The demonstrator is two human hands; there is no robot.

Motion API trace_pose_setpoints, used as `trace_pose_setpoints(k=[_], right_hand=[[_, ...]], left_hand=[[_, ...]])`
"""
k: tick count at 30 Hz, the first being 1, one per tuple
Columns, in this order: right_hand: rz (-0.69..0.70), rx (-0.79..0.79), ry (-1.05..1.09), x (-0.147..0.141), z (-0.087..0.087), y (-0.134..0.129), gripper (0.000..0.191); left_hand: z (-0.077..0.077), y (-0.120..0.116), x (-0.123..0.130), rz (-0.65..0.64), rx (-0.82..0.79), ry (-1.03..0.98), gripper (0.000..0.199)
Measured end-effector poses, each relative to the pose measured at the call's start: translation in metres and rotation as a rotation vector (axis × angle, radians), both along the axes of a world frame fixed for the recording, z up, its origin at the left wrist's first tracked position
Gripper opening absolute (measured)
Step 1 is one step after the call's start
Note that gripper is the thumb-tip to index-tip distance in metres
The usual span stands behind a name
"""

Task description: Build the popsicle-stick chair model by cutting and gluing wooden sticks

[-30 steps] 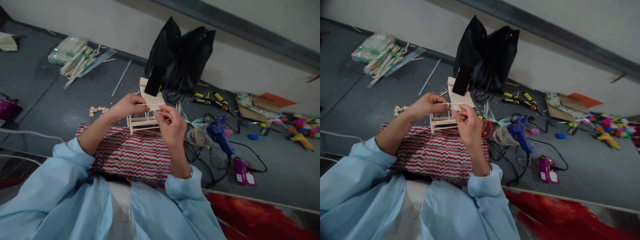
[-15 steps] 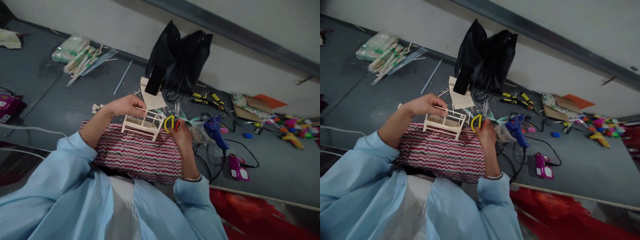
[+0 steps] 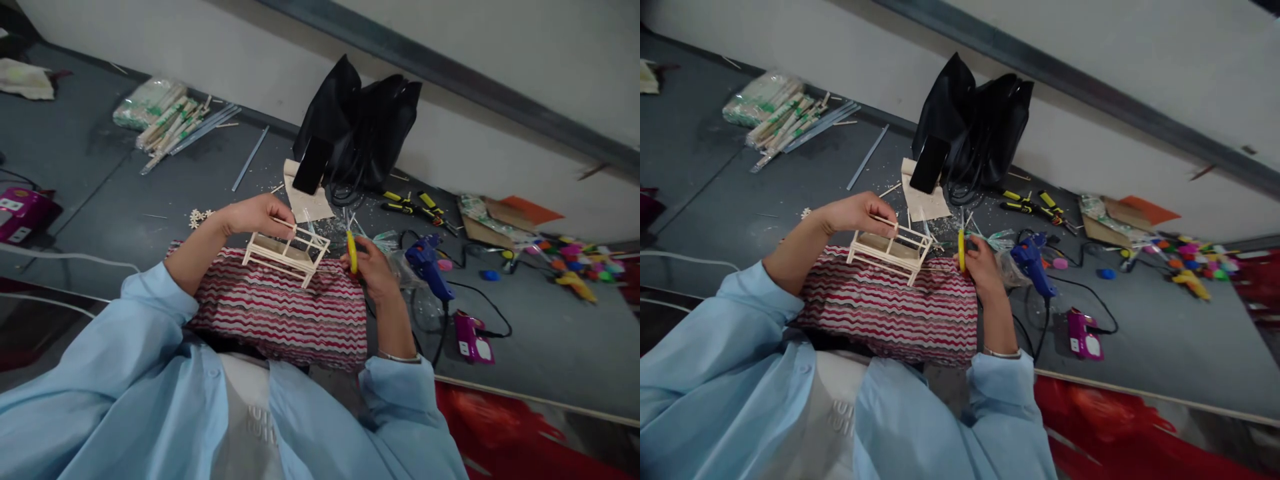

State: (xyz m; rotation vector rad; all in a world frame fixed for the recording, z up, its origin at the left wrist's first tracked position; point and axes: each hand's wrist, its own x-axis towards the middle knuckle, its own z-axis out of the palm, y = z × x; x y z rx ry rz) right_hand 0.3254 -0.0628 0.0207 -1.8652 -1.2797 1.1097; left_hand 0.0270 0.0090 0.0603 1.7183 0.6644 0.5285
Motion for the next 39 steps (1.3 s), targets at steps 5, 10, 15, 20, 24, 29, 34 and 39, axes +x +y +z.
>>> trace_pose_setpoints(k=[5, 10, 15, 20, 24, 29, 34, 39], right_hand=[[0.066, 0.168, 0.375, -0.014, 0.017, -0.025, 0.05], [0.237, 0.208, 0.141, -0.021, 0.051, -0.047, 0.039], [0.505, 0.307, -0.357, -0.021, 0.084, -0.06, 0.039], [0.636, 0.278, -0.598, -0.025, 0.098, -0.061, 0.033], [0.68, 0.219, -0.66, -0.032, 0.107, -0.06, 0.036], [0.727, 0.131, -0.704, -0.035, 0.118, -0.055, 0.041], [0.761, 0.037, -0.71, -0.036, 0.124, -0.047, 0.044], [0.782, 0.025, -0.72, -0.039, 0.124, -0.042, 0.04]], left_hand=[[0.002, 0.0, 0.001, -0.018, -0.041, -0.006, 0.019], [0.002, 0.0, 0.001, -0.03, -0.038, -0.014, 0.017], [0.0, 0.0, 0.001, -0.035, -0.022, -0.03, 0.018], [0.0, 0.001, 0.001, -0.036, -0.027, -0.018, 0.019], [0.0, 0.0, 0.001, -0.038, 0.002, -0.013, 0.021], [-0.001, 0.0, 0.001, -0.056, 0.01, -0.02, 0.02], [-0.002, 0.001, 0.001, -0.063, 0.002, -0.019, 0.02], [-0.002, 0.002, 0.001, -0.073, 0.002, -0.006, 0.021]])
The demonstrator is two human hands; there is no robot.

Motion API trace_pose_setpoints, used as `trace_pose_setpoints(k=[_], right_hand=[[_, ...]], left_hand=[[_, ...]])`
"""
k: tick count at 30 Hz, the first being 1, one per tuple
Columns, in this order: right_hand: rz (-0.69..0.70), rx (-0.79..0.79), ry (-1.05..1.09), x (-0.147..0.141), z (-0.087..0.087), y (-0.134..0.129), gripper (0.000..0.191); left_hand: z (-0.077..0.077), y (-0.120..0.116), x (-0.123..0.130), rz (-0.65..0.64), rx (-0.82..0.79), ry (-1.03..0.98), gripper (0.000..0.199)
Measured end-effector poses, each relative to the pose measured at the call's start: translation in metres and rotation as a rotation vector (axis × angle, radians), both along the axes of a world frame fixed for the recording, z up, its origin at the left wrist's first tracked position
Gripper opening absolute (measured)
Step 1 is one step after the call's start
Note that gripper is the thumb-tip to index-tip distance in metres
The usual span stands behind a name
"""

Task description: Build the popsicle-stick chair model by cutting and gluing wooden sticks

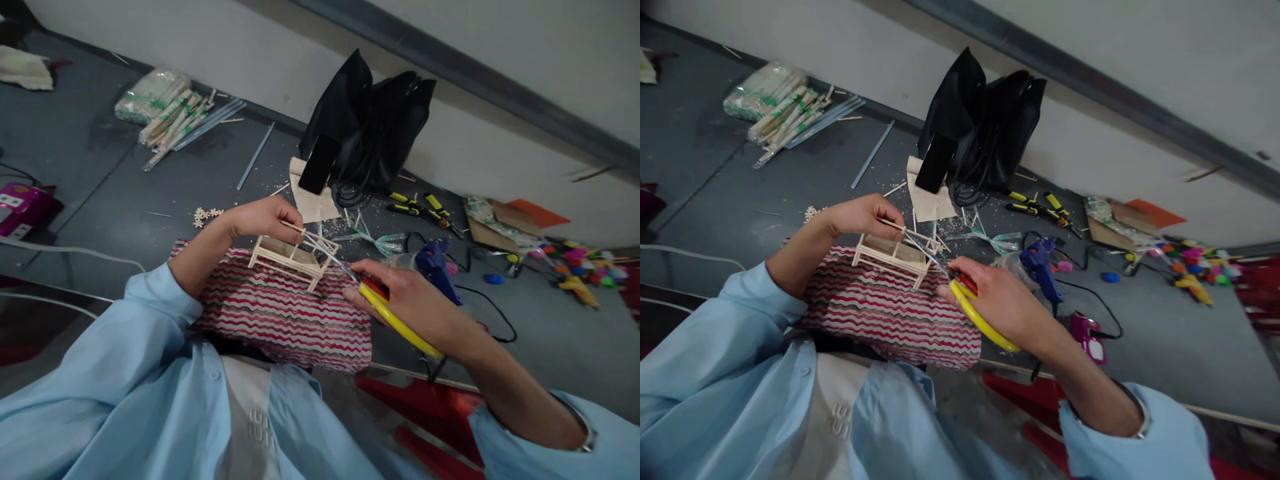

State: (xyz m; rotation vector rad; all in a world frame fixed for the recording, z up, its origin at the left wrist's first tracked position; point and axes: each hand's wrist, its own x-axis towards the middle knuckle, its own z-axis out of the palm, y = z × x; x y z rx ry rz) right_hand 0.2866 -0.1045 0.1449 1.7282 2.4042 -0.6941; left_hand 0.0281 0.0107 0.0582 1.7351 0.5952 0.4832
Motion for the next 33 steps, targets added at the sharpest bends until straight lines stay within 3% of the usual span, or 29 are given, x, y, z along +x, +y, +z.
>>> trace_pose_setpoints(k=[27, 33], right_hand=[[-0.015, -0.004, -0.104, -0.014, 0.017, -0.001, 0.038], [0.002, -0.024, -0.021, -0.012, 0.015, 0.001, 0.031]], left_hand=[[-0.003, 0.001, -0.001, -0.018, 0.018, -0.008, 0.023], [-0.004, 0.002, -0.001, -0.025, 0.059, -0.017, 0.024]])
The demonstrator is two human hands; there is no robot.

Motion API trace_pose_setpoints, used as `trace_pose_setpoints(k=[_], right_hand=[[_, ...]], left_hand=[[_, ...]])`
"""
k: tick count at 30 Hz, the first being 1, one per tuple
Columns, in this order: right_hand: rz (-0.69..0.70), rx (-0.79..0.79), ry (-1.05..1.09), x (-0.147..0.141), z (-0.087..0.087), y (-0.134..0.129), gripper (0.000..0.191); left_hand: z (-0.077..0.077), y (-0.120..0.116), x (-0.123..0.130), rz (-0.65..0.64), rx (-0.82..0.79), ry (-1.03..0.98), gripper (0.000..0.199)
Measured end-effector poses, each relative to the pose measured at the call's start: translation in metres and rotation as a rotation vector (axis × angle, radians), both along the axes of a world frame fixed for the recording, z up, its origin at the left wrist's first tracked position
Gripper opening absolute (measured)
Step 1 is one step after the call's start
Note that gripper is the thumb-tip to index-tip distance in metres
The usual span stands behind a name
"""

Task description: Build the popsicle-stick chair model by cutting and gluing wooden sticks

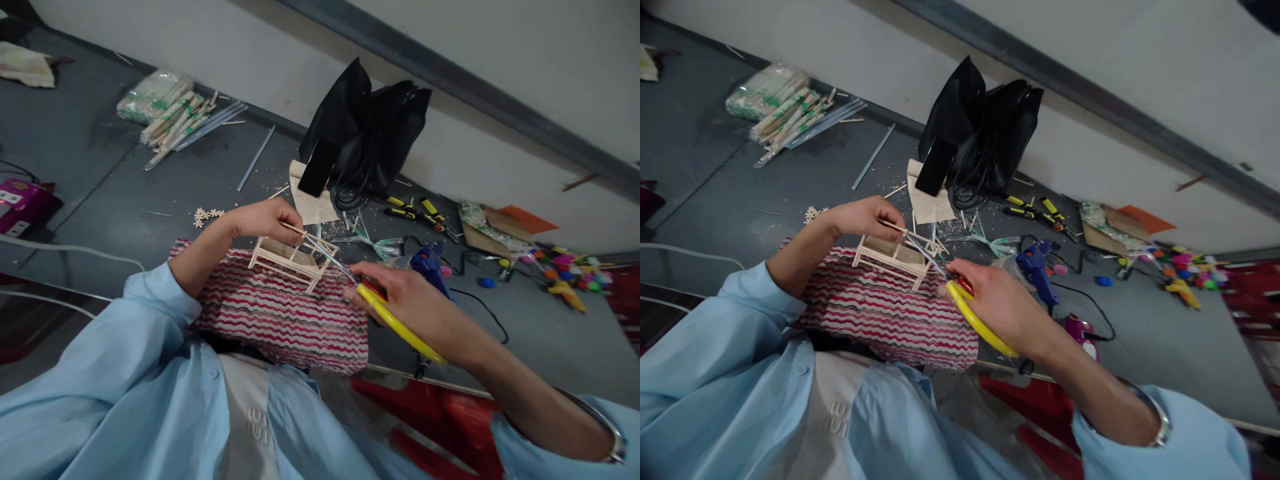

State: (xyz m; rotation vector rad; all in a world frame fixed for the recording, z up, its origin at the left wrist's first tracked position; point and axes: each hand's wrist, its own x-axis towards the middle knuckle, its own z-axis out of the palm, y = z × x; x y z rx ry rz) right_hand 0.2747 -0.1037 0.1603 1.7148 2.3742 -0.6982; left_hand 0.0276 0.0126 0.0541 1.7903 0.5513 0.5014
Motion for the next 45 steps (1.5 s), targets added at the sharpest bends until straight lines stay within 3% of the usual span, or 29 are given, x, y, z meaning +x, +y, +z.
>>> trace_pose_setpoints(k=[9, 16, 20, 23, 26, 30, 32, 36, 45], right_hand=[[0.015, 0.044, 0.092, 0.01, -0.01, -0.011, 0.036], [0.028, 0.023, 0.137, 0.018, -0.017, -0.02, 0.031], [-0.063, 0.154, 0.247, 0.016, -0.017, -0.023, 0.027], [-0.141, 0.295, 0.303, 0.01, -0.03, -0.015, 0.027], [-0.11, 0.446, 0.305, 0.004, -0.054, 0.003, 0.032], [-0.082, 0.49, 0.257, -0.007, -0.081, 0.027, 0.035], [-0.071, 0.501, 0.225, -0.012, -0.088, 0.036, 0.037], [-0.051, 0.505, 0.179, -0.018, -0.093, 0.047, 0.034], [-0.014, 0.481, 0.239, -0.01, -0.101, 0.048, 0.032]], left_hand=[[0.011, -0.006, -0.002, 0.03, 0.101, -0.046, 0.027], [0.002, -0.002, -0.001, 0.09, 0.321, -0.084, 0.028], [-0.007, 0.002, 0.005, 0.166, 0.529, -0.161, 0.025], [-0.009, 0.001, 0.005, 0.148, 0.624, -0.166, 0.023], [-0.005, -0.002, -0.005, 0.185, 0.572, -0.212, 0.022], [0.0, -0.006, -0.016, 0.481, 0.408, -0.298, 0.03], [-0.001, -0.008, -0.012, 0.572, 0.389, -0.266, 0.032], [-0.005, -0.01, 0.003, 0.705, 0.499, -0.187, 0.033], [-0.008, -0.007, 0.006, 0.674, 0.619, -0.101, 0.044]])
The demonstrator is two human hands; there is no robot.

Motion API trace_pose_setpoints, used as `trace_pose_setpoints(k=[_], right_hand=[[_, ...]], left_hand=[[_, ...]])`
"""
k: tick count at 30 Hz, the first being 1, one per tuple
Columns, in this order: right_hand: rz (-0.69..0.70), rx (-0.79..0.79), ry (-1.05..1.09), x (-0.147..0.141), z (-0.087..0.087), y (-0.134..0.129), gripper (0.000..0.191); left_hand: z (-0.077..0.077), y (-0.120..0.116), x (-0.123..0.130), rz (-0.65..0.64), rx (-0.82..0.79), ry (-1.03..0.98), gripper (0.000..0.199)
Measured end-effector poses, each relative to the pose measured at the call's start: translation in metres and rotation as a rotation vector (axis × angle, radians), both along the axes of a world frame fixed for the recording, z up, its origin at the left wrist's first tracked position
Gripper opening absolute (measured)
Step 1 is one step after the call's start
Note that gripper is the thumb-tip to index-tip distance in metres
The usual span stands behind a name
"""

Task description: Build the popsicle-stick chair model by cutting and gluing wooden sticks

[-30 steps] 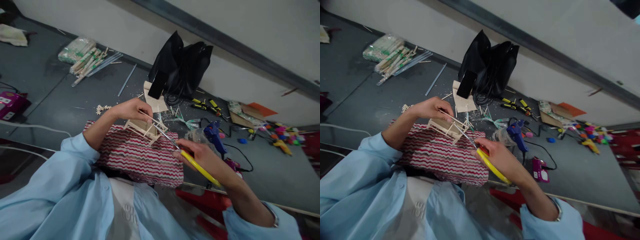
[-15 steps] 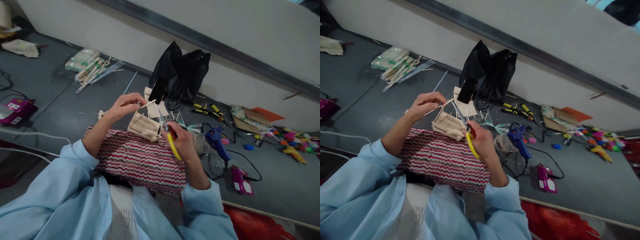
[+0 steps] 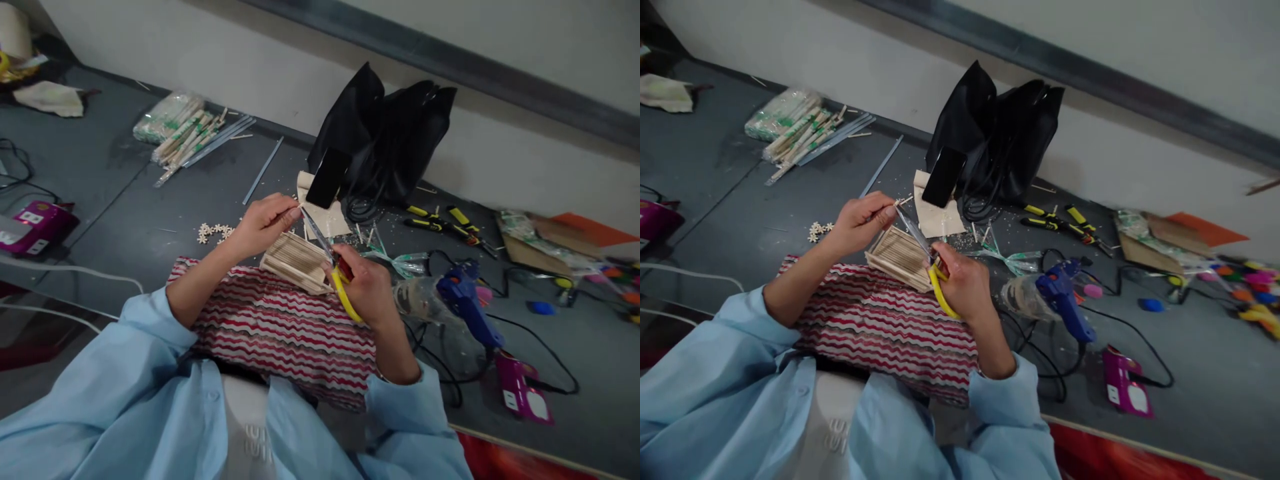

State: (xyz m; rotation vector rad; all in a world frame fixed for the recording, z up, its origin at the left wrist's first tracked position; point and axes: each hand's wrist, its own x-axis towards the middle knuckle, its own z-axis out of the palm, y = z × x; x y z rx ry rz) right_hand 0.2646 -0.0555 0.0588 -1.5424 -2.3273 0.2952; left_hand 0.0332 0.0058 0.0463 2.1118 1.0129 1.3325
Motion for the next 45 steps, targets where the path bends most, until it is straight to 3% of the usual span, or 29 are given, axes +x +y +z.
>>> trace_pose_setpoints(k=[11, 21, 34, 45], right_hand=[[0.034, -0.038, -0.013, -0.001, 0.01, 0.001, 0.031], [0.119, -0.079, -0.021, -0.017, 0.022, 0.019, 0.029], [0.191, -0.066, 0.137, -0.025, 0.011, 0.025, 0.027], [0.166, 0.013, 0.12, -0.025, 0.003, 0.028, 0.029]], left_hand=[[-0.001, -0.004, 0.006, -0.077, 0.036, -0.016, 0.042], [-0.006, -0.008, 0.008, -0.137, -0.257, -0.154, 0.049], [-0.012, 0.001, 0.004, -0.316, -0.477, -0.315, 0.049], [-0.014, 0.001, 0.005, -0.324, -0.382, -0.273, 0.048]])
